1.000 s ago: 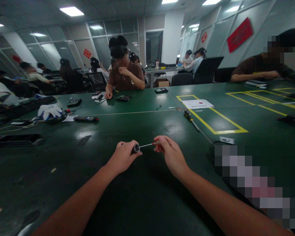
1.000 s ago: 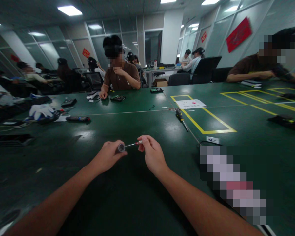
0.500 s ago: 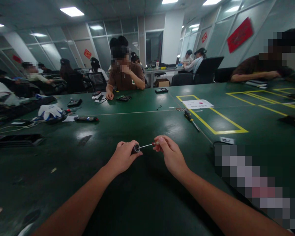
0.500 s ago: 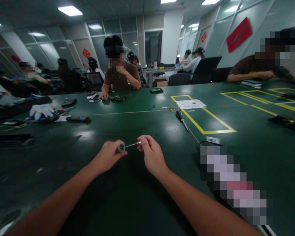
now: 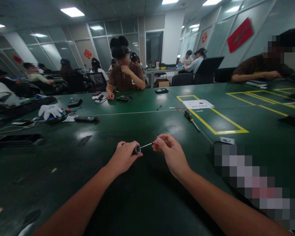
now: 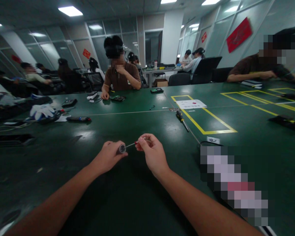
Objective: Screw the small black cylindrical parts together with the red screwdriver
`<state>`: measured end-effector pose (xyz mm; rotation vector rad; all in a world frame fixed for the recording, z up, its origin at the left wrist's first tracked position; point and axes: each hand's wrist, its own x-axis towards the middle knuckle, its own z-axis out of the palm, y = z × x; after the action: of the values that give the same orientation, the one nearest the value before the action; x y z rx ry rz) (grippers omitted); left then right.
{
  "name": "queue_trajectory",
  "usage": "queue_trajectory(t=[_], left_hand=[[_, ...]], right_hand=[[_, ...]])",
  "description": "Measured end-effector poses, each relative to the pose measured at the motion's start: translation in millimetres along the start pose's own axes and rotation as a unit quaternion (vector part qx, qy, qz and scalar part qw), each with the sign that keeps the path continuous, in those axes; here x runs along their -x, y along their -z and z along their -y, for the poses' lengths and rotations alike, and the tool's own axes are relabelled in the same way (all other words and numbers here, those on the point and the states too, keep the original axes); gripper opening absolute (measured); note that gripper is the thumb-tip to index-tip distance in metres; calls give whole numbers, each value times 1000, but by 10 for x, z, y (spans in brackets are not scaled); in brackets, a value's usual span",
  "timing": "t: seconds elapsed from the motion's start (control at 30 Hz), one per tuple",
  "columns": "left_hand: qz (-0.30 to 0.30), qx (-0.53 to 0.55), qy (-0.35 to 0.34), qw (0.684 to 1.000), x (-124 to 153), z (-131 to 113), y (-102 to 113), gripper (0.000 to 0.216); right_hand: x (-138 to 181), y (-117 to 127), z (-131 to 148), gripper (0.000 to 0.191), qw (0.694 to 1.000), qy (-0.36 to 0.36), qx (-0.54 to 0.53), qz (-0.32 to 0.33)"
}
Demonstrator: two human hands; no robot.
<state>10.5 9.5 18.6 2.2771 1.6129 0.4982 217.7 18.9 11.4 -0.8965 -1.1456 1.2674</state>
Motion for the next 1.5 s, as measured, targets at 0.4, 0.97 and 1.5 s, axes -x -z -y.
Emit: queue_trajectory(t=[0.4, 0.97, 1.5], left_hand=[[35, -72, -40, 996, 9, -37, -40, 10], [1, -121, -27, 992, -31, 25, 77, 12], [-24, -101, -22, 994, -27, 38, 42, 13]], right_hand=[[-75, 39, -77, 38, 1000, -17, 15, 12], [-99, 125, -26, 28, 989, 87, 120, 28], [-66, 49, -140, 31, 998, 37, 40, 23]])
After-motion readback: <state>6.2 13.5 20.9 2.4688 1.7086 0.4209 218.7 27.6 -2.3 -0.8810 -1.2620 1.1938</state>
